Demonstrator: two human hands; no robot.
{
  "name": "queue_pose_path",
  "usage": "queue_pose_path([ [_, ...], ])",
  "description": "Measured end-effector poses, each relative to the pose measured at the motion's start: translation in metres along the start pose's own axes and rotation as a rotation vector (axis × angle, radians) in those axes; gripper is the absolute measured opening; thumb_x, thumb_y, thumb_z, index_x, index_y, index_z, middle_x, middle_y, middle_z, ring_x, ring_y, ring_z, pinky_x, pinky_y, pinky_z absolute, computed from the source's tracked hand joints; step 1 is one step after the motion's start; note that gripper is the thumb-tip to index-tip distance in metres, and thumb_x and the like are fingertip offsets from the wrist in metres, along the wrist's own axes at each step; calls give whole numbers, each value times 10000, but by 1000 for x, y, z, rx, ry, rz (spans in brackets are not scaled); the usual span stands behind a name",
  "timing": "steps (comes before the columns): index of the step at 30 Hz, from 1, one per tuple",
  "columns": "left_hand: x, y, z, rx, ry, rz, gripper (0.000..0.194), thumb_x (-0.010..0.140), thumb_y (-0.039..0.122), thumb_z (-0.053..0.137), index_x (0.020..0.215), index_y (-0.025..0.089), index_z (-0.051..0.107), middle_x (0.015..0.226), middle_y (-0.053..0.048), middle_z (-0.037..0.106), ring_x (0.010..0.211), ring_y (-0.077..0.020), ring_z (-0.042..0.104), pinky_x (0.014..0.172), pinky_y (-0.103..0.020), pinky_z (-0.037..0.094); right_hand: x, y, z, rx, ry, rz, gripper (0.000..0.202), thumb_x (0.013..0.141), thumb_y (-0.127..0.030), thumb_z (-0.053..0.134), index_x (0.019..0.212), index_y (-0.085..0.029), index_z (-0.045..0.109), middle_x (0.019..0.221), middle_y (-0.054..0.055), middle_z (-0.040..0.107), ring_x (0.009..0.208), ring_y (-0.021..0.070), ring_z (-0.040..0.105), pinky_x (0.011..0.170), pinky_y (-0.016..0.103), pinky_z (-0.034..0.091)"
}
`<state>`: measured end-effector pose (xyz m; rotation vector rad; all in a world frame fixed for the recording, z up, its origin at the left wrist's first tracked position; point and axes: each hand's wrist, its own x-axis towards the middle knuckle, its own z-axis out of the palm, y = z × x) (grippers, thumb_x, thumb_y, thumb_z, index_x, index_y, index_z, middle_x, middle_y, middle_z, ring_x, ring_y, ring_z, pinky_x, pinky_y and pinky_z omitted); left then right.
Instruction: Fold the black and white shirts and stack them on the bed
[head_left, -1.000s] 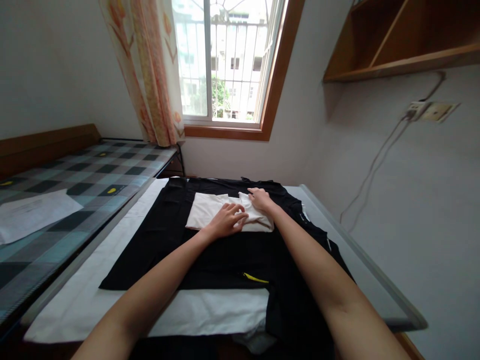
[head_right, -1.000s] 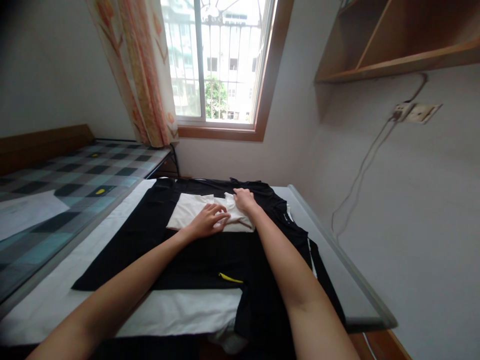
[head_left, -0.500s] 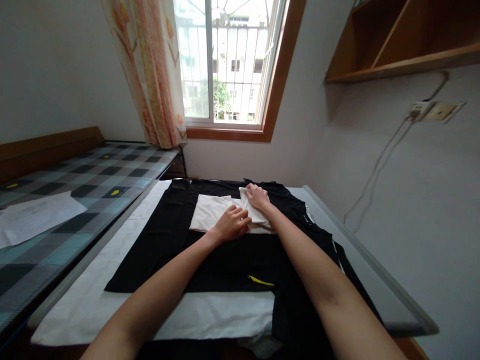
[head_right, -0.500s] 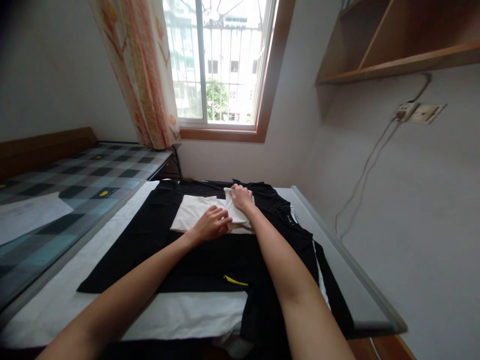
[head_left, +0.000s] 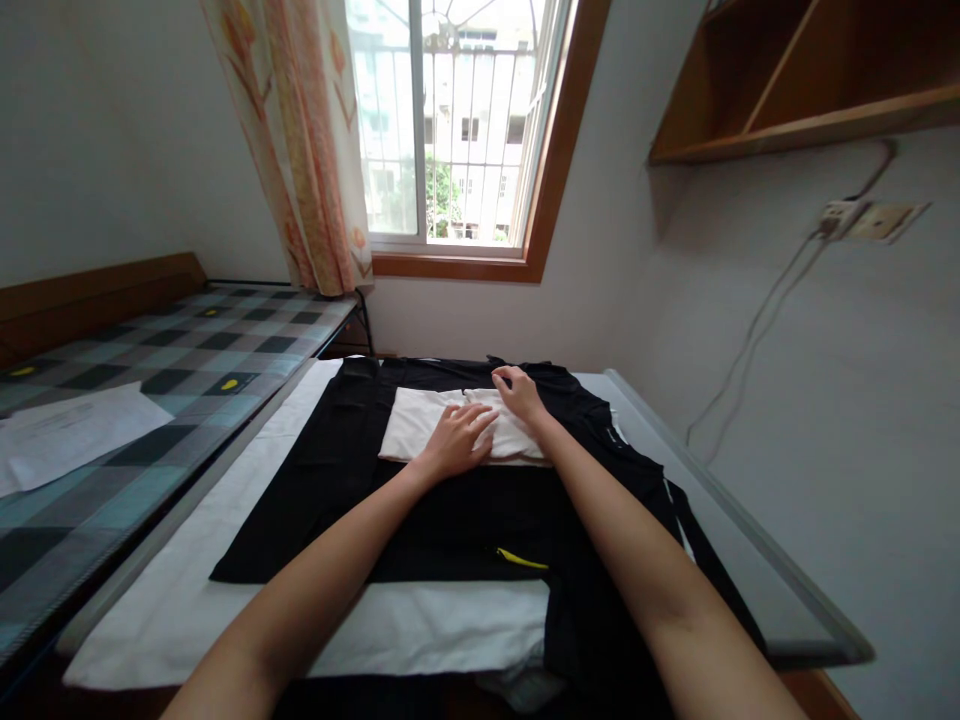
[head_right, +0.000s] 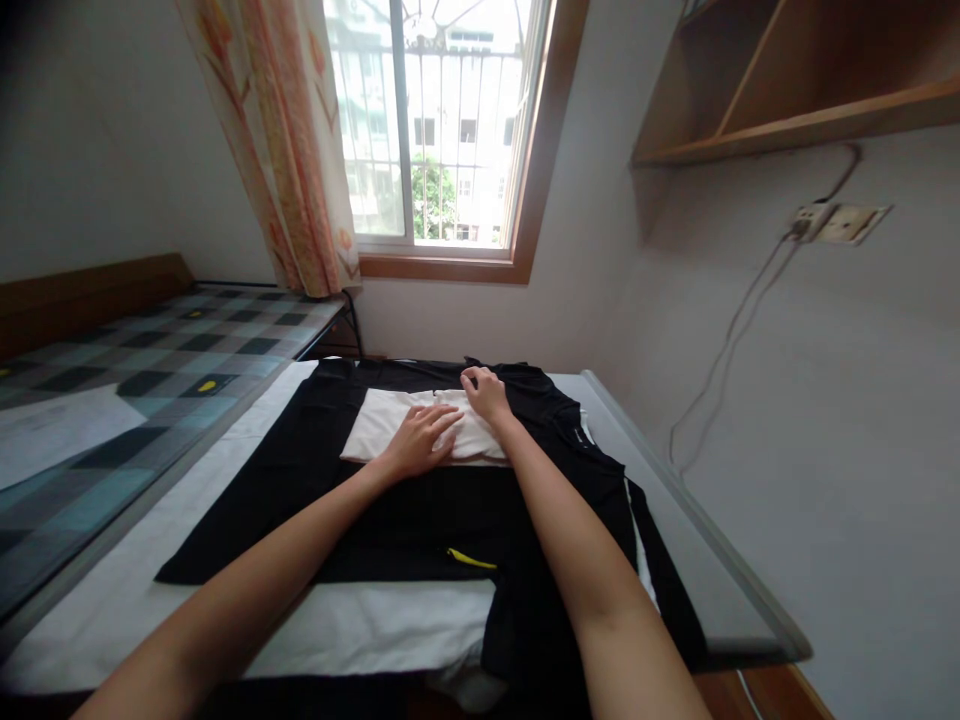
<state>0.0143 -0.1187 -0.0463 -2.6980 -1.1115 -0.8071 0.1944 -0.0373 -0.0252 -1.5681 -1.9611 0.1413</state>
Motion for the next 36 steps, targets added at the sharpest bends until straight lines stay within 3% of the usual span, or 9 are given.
queue_pose_path([
  [3,-3,-4,7,-7,-140,-38,550,971,497,356,1467,262,394,1494,-83,457,1375,-253,403,1103,-454,288,-13,15,-10,47,18,7,351,988,-342,392,1150,-190,664,1207,97,668,1133,195,596,995,306,415],
  [5,-3,-6,10,1,-214,-44,592,962,574,318,1482,296,369,1518,-73,427,1396,-257,377,1120,-473,260,-27,23,-12,19,-47,-6,380,993,-361,385,1199,-195,658,1293,102,634,1237,201,540,1058,331,372],
  [10,-4,-5,11,39,-246,-22,675,912,652,362,1482,290,377,1520,-89,421,1401,-281,365,1153,-504,195,-54,28,-8,-133,-303,23,461,991,-481,369,1350,-276,572,1537,75,395,1467,284,217,1147,566,175],
  [15,-5,-5,10,37,-254,-27,684,914,662,345,1487,289,372,1531,-90,404,1401,-282,369,1160,-507,196,-58,30,-9,-87,-225,25,519,1000,-481,330,1417,-227,506,1586,98,284,1481,282,170,1162,555,152],
  [21,-4,-3,12,-1,-296,-39,695,915,654,366,1499,276,359,1553,-95,361,1434,-313,306,1171,-538,159,-59,48,-4,73,-312,-90,543,968,-511,395,1345,-179,600,1500,96,442,1471,293,203,1191,455,193],
  [24,0,-7,5,-80,-337,-56,661,938,627,346,1499,277,361,1563,-85,339,1451,-298,277,1177,-517,168,-61,54,1,106,-278,-113,574,936,-560,442,1333,-182,614,1476,87,476,1468,308,210,1196,461,193],
  [28,3,-26,-12,-167,-301,-85,606,967,550,350,1467,216,426,1529,-96,404,1435,-250,323,1166,-406,257,-61,56,4,112,-240,-134,566,935,-566,438,1319,-194,626,1459,85,497,1462,310,231,1189,482,214],
  [32,-11,-56,-27,-81,-227,-202,568,929,537,448,1396,220,518,1481,-94,475,1398,-288,382,1142,-448,295,-61,56,6,98,-215,-147,544,937,-528,455,1301,-168,639,1450,113,503,1454,316,253,1179,484,240],
  [36,-35,-79,-29,-46,-117,-273,445,933,462,461,1257,214,641,1350,-92,605,1309,-279,492,1120,-456,322,-61,57,7,117,-193,-144,517,924,-505,497,1278,-164,655,1431,125,522,1443,317,281,1171,488,256],
])
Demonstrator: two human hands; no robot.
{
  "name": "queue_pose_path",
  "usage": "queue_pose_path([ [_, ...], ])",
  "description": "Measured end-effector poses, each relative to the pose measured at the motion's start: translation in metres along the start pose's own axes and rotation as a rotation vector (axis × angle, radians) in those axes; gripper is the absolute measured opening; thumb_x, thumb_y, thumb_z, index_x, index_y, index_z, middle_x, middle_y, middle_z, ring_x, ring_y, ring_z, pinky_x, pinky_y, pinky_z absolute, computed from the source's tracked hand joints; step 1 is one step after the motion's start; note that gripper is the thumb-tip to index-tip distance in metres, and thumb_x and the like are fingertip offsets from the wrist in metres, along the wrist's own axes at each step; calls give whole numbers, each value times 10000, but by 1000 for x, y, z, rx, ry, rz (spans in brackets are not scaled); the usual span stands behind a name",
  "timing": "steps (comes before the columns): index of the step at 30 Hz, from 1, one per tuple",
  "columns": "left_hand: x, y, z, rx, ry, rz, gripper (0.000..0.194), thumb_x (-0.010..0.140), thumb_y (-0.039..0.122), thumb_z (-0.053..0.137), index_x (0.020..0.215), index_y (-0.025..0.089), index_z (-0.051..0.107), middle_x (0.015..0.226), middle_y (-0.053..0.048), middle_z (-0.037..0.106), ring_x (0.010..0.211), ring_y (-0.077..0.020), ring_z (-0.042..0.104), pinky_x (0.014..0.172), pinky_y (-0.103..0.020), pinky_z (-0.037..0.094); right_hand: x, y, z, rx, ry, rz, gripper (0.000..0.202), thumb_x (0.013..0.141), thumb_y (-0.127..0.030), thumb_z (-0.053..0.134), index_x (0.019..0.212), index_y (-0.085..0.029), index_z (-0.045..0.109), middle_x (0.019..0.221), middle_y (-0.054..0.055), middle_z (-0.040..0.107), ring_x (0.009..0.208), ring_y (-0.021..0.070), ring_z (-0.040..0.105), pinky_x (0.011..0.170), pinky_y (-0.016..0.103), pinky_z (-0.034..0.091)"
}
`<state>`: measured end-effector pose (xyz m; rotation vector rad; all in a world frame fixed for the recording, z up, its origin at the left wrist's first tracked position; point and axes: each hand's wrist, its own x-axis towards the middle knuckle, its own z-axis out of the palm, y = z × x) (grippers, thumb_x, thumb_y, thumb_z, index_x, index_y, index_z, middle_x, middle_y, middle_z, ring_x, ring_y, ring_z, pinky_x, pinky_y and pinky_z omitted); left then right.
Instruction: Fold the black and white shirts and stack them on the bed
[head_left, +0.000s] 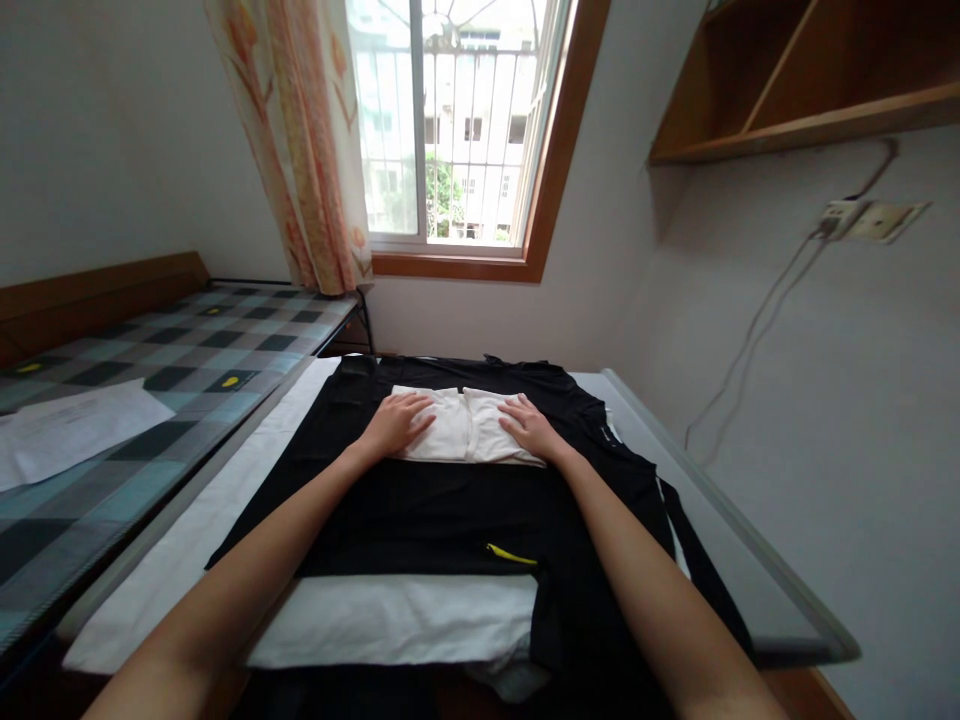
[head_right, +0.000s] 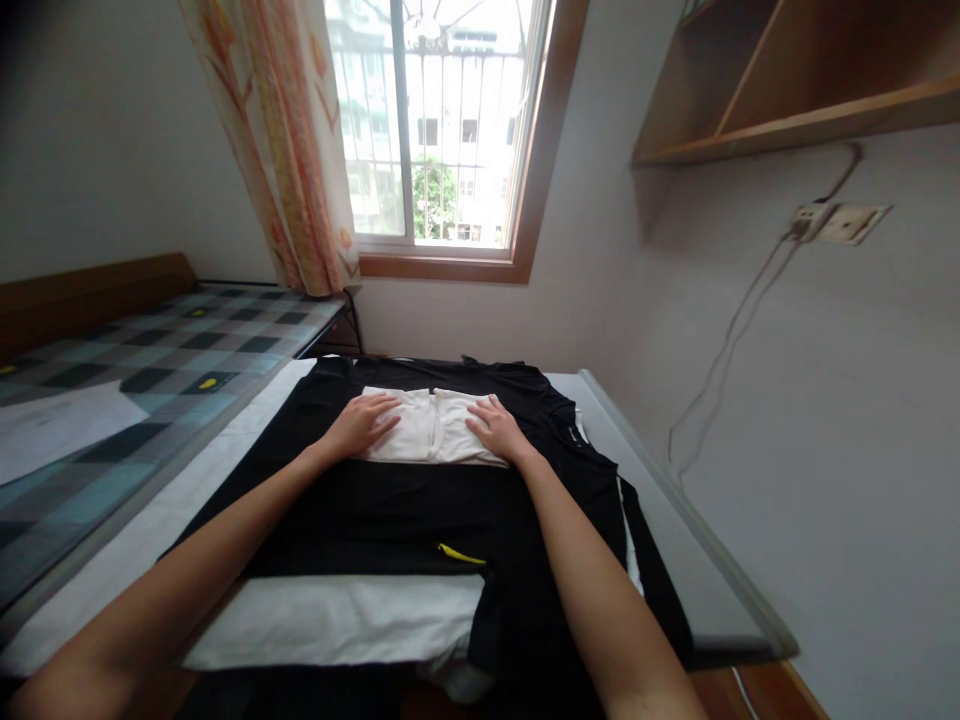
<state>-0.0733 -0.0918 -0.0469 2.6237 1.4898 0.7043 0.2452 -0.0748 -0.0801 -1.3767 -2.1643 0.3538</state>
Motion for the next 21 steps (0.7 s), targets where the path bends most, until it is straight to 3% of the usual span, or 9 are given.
queue_pose_path([
  [3,-10,-10,5,-57,67,-29,386,934,421,458,1129,199,707,1246,-98,669,1238,-259,554,1103,-430,351,0,0,1,13,19,4,493,912,-489,523,1255,-168,670,1418,126,536,1437,321,295,1165,491,266],
  [6,-14,-10,5,-63,142,-97,376,928,397,463,1135,187,697,1278,-107,645,1254,-257,534,1095,-414,360,-1,-2,2,33,45,-3,463,897,-465,541,1221,-166,687,1387,131,566,1425,324,317,1156,502,279],
  [10,-14,-5,-5,74,227,-343,387,920,410,455,1165,195,663,1239,-129,641,1178,-309,563,982,-448,429,-1,-8,-4,100,161,-25,417,874,-445,550,1146,-168,699,1290,139,634,1330,293,460,1118,463,343],
  [12,-15,-7,-12,114,202,-485,383,925,427,426,1131,201,657,1107,-128,684,1053,-311,623,898,-434,460,-1,-10,-11,121,277,28,395,878,-434,520,1096,-153,692,1204,151,667,1170,260,588,1029,406,434],
  [15,-16,-15,-19,95,76,-625,371,927,450,392,1064,225,653,959,-106,718,918,-298,672,809,-388,479,-2,-10,-23,73,381,248,341,881,-414,490,1002,-152,671,969,129,713,856,217,670,806,328,511],
  [17,-16,-21,-22,104,12,-676,393,919,489,380,1016,233,662,957,-117,724,920,-313,677,780,-378,481,-5,-10,-30,-8,324,393,304,873,-426,502,929,-175,665,834,96,711,759,213,665,723,303,491],
  [21,-14,-25,-25,118,-72,-719,525,889,614,339,896,228,693,1000,-145,723,981,-361,664,778,-402,486,-9,-13,-40,-174,87,519,413,867,-562,488,753,-206,665,834,115,716,858,260,675,716,300,448],
])
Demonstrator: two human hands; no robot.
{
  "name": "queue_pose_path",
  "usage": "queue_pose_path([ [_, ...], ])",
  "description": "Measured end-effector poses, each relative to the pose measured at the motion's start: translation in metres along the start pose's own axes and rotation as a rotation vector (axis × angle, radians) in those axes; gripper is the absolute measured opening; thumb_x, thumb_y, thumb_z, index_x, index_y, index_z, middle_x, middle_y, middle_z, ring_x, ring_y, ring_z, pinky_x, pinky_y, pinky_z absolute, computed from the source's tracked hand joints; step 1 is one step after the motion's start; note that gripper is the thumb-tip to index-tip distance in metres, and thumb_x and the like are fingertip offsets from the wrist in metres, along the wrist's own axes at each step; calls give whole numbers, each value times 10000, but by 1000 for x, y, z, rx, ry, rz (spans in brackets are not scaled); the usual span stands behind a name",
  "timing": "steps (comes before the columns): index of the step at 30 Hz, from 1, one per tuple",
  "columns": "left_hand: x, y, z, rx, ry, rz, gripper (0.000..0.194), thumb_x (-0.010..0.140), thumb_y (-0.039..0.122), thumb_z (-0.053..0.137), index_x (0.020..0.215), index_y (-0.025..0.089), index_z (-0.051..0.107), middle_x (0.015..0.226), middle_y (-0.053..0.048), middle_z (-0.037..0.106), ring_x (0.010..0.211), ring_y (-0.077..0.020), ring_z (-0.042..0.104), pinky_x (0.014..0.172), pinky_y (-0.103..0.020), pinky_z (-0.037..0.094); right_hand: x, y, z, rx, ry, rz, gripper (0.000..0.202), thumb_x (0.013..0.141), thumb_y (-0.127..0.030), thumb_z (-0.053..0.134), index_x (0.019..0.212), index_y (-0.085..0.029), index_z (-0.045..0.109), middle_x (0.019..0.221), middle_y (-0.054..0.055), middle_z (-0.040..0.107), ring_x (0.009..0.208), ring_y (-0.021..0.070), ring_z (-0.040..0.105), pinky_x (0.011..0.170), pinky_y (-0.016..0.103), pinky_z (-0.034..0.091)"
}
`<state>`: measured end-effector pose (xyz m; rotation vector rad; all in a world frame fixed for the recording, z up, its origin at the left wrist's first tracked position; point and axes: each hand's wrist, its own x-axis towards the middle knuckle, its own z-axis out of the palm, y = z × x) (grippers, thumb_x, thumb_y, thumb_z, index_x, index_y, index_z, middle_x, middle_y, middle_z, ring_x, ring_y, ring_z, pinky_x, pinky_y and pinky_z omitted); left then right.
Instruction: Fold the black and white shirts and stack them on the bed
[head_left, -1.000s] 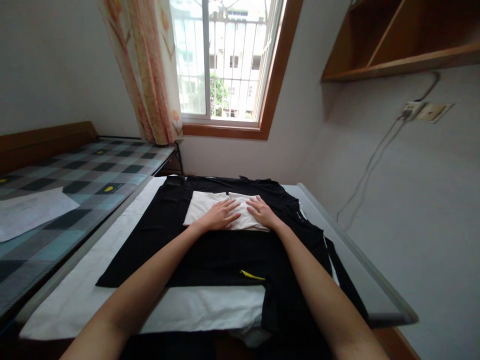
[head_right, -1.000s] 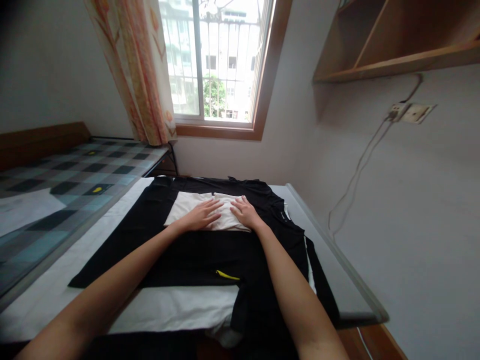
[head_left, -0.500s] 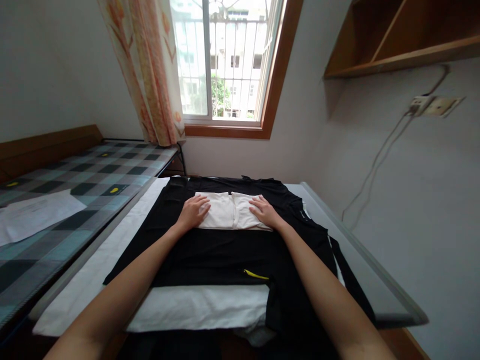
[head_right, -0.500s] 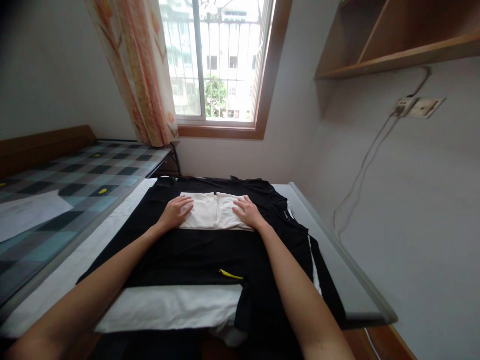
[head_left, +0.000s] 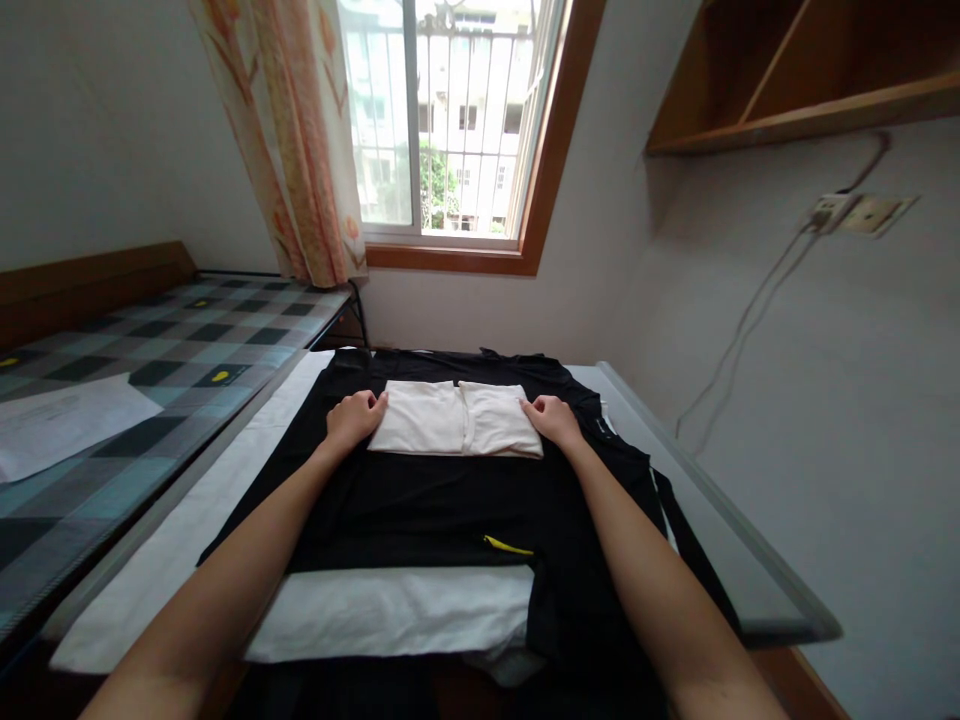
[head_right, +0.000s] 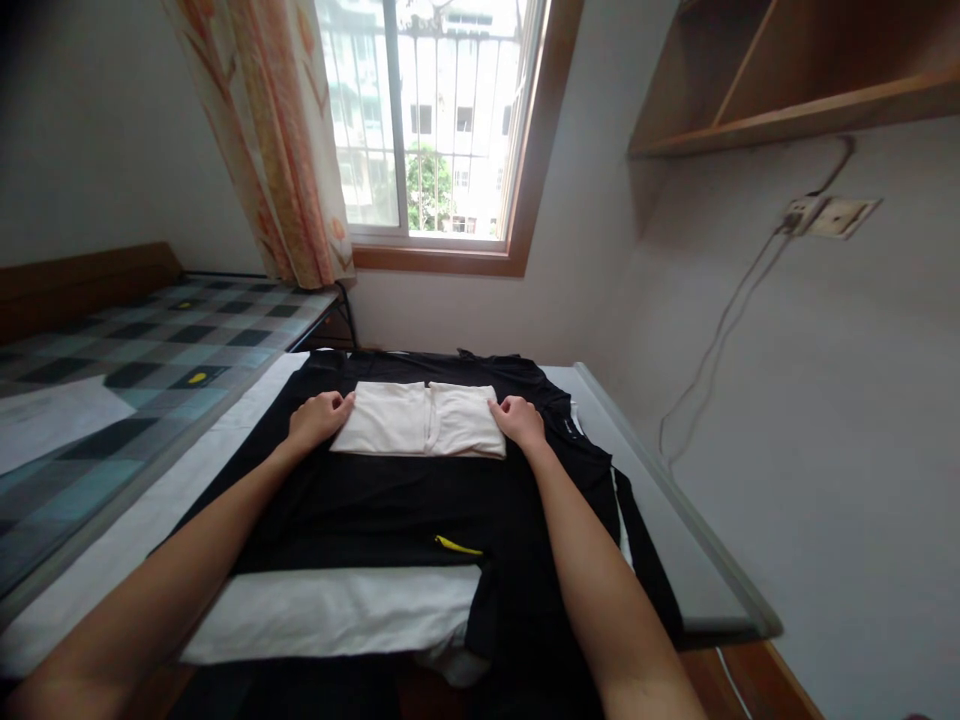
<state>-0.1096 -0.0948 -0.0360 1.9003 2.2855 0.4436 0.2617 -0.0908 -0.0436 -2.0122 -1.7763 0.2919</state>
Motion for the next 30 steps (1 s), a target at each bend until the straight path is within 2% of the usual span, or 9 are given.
queue_pose_path([
  [3,0,3,-3,-12,-83,-3,578,863,668,327,870,233,708,1023,-137,725,1005,-366,659,783,-399,489,-1,-2,-6,-85,-104,43,527,855,-660,443,725,-205,676,879,132,721,920,286,669,731,311,441],
  [5,0,4,-4,-22,-115,2,567,867,645,325,870,231,713,1027,-130,727,1016,-356,659,786,-382,488,1,-2,-10,-83,-178,53,525,834,-669,473,724,-198,679,878,125,723,904,281,668,721,309,441],
  [8,0,3,-4,-48,-127,13,470,849,581,401,851,228,712,993,-116,735,996,-336,668,760,-344,485,4,0,-13,57,-238,13,377,811,-537,584,729,-179,668,847,91,724,820,224,662,677,270,444],
  [13,1,-1,-1,-115,-101,45,372,785,543,511,777,220,695,907,-103,743,910,-318,684,674,-312,462,2,-2,-13,399,-196,-4,158,756,-321,654,789,-168,627,780,50,689,716,160,622,622,234,462],
  [18,4,-5,4,-186,6,39,383,787,557,525,745,212,686,850,-105,731,829,-292,678,635,-306,447,-1,-6,-19,526,-190,102,313,707,-207,645,1006,-188,552,722,-3,617,625,145,571,551,235,454],
  [21,7,-4,7,-330,100,132,367,830,506,484,743,196,660,802,-87,710,763,-234,659,639,-287,447,0,0,-32,542,-165,85,282,701,-212,645,968,-195,556,742,-2,600,615,137,544,525,227,436],
  [24,7,1,9,-538,124,281,336,824,470,493,752,179,643,747,-59,681,686,-182,619,630,-267,452,0,9,-43,562,-116,76,236,678,-192,650,896,-192,559,721,-5,592,608,131,534,519,219,425],
  [27,2,10,8,-696,82,383,337,791,488,550,759,167,647,701,-35,655,628,-156,580,596,-258,450,0,14,-47,570,-125,67,242,660,-191,660,883,-188,567,677,-22,582,579,123,522,501,210,406],
  [30,-5,19,5,-843,-20,426,379,761,531,616,763,154,656,658,-24,632,590,-141,573,574,-256,454,3,6,-50,617,-186,33,266,680,-216,659,933,-184,584,683,-16,618,588,128,556,515,209,418],
])
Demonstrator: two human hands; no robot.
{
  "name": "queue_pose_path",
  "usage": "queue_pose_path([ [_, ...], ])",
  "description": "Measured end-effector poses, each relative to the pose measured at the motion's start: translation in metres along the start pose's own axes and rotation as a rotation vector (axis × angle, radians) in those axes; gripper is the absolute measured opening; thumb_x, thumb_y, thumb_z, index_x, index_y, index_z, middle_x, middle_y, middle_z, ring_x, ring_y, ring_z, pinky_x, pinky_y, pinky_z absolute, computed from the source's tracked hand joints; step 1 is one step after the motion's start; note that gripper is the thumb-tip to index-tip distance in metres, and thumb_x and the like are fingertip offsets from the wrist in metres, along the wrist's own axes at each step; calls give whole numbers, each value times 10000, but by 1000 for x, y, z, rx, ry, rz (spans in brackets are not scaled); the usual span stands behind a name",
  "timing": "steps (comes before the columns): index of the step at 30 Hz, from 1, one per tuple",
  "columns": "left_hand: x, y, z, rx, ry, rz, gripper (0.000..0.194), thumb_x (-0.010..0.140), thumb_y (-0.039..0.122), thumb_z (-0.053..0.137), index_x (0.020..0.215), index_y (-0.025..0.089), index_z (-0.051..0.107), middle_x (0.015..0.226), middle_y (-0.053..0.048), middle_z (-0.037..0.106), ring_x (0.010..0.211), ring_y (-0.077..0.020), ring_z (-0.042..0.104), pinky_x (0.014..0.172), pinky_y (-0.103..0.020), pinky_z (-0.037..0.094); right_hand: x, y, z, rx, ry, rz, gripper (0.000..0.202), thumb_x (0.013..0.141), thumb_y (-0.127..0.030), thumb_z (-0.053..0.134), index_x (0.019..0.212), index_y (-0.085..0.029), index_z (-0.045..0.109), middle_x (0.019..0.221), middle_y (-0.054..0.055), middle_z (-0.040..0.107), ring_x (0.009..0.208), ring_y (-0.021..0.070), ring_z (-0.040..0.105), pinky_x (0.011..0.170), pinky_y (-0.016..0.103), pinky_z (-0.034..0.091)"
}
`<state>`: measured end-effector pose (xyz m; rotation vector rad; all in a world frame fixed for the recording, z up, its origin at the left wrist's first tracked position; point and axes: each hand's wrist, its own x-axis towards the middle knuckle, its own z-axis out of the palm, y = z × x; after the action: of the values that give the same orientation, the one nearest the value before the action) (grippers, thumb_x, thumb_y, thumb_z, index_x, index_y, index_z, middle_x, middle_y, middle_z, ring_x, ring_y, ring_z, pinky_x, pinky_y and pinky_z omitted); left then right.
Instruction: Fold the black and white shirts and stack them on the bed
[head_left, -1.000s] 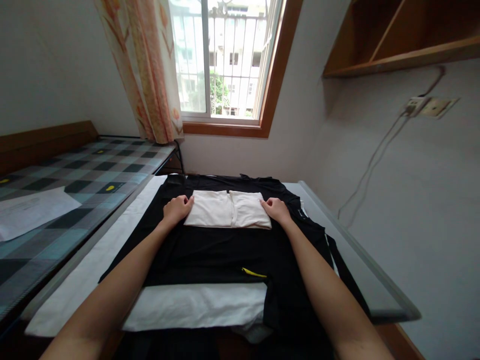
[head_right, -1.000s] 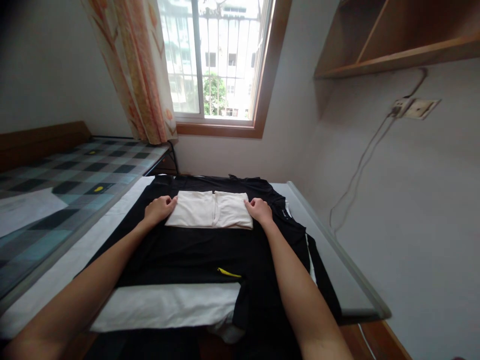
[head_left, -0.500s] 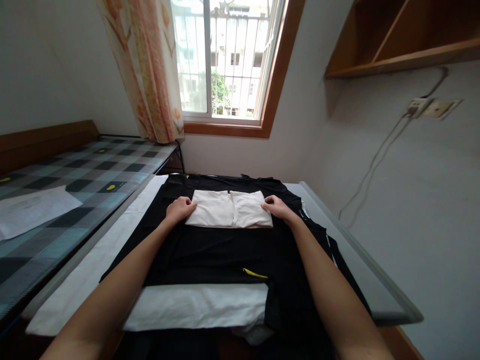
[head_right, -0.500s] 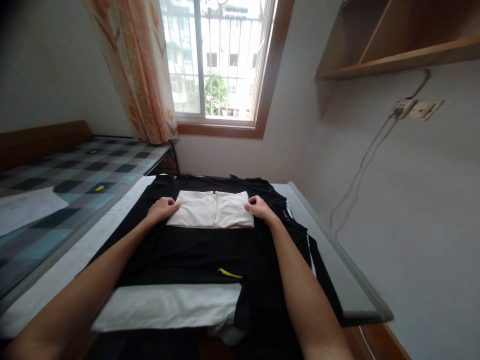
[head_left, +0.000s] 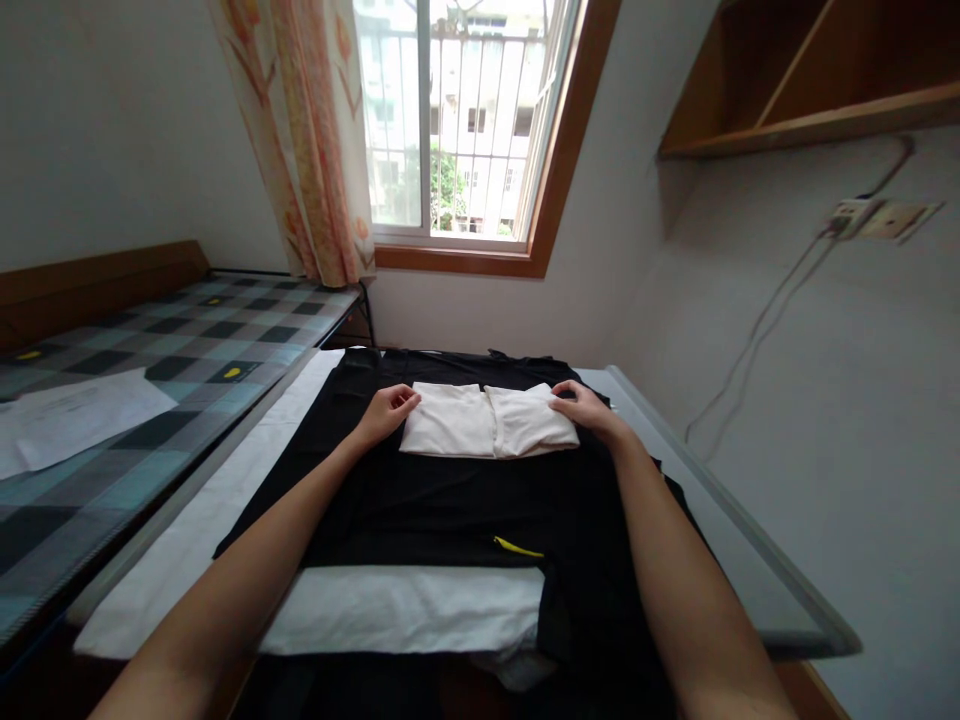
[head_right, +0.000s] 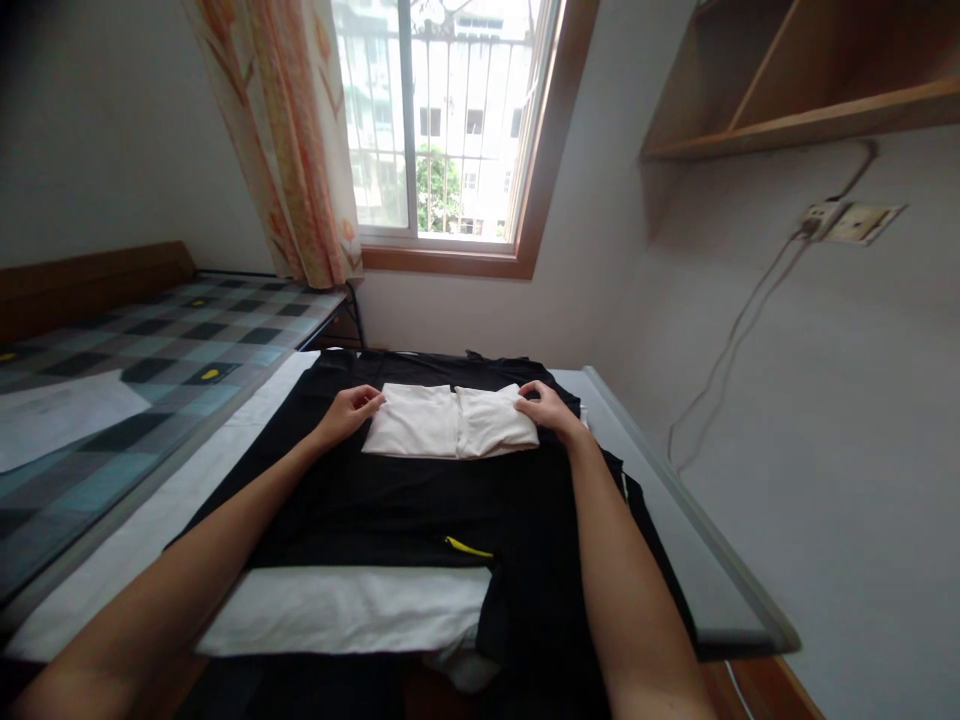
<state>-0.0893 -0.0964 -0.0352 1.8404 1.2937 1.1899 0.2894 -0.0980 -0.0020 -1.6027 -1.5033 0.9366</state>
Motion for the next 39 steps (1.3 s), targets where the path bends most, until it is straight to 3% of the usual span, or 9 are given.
queue_pose_path([
  [5,-4,17,7,-476,-145,-193,565,749,626,659,1021,131,644,754,-59,678,662,-189,671,581,-282,516,5,-51,27,49,1,-144,297,716,-293,684,980,-167,631,691,-2,653,585,126,581,521,207,433],
  [8,-4,19,12,-697,-211,-333,708,782,694,588,1215,133,593,949,-136,725,799,-252,717,691,-364,570,0,-78,66,156,-210,-369,482,801,-426,644,1224,-202,586,845,32,716,739,163,657,639,256,513],
  [10,-3,14,17,-746,-170,-370,752,803,735,514,1229,123,603,1040,-169,721,886,-275,714,768,-400,575,-5,-79,96,213,-337,-485,547,857,-476,575,1341,-226,516,1014,68,725,914,188,676,755,308,542],
  [14,-1,-2,22,-575,-56,-323,636,694,585,740,1098,99,665,1102,-156,714,992,-292,683,863,-399,551,-14,-50,136,12,-230,-622,496,868,-471,574,1272,-185,595,1175,128,683,1079,227,644,930,392,508],
  [20,-2,-7,16,-356,20,-311,778,688,269,778,1381,125,453,1011,-126,723,886,-246,696,757,-360,566,-17,-25,140,-340,-96,-798,517,908,-497,527,1325,-199,595,1429,142,521,1369,286,415,1130,479,310],
  [24,-3,-6,10,-351,28,-359,876,726,189,713,1492,183,289,1011,-111,714,827,-207,693,691,-318,569,-22,-23,142,-526,-232,-739,624,915,-562,497,1467,-278,439,1558,103,345,1456,317,247,1142,557,234],
  [28,-2,-7,5,-242,-7,-321,639,718,230,687,1331,144,529,1032,-116,701,896,-235,687,743,-358,581,-26,-19,146,-582,-275,-732,675,915,-605,468,1505,-290,372,1580,99,299,1467,319,210,1157,558,188],
  [33,-3,-3,5,173,137,24,429,760,316,634,1157,158,676,1383,-133,544,1254,-293,537,1057,-433,453,-23,-17,147,-556,-267,-742,610,926,-615,435,1452,-307,462,1536,79,394,1434,303,300,1155,527,229],
  [39,-5,-15,12,326,-170,178,547,872,469,497,1293,139,613,1464,-131,486,1427,-277,337,1180,-442,272,-17,-12,154,-480,-170,-711,567,966,-566,370,1434,-272,492,1530,83,403,1448,294,274,1158,521,245],
])
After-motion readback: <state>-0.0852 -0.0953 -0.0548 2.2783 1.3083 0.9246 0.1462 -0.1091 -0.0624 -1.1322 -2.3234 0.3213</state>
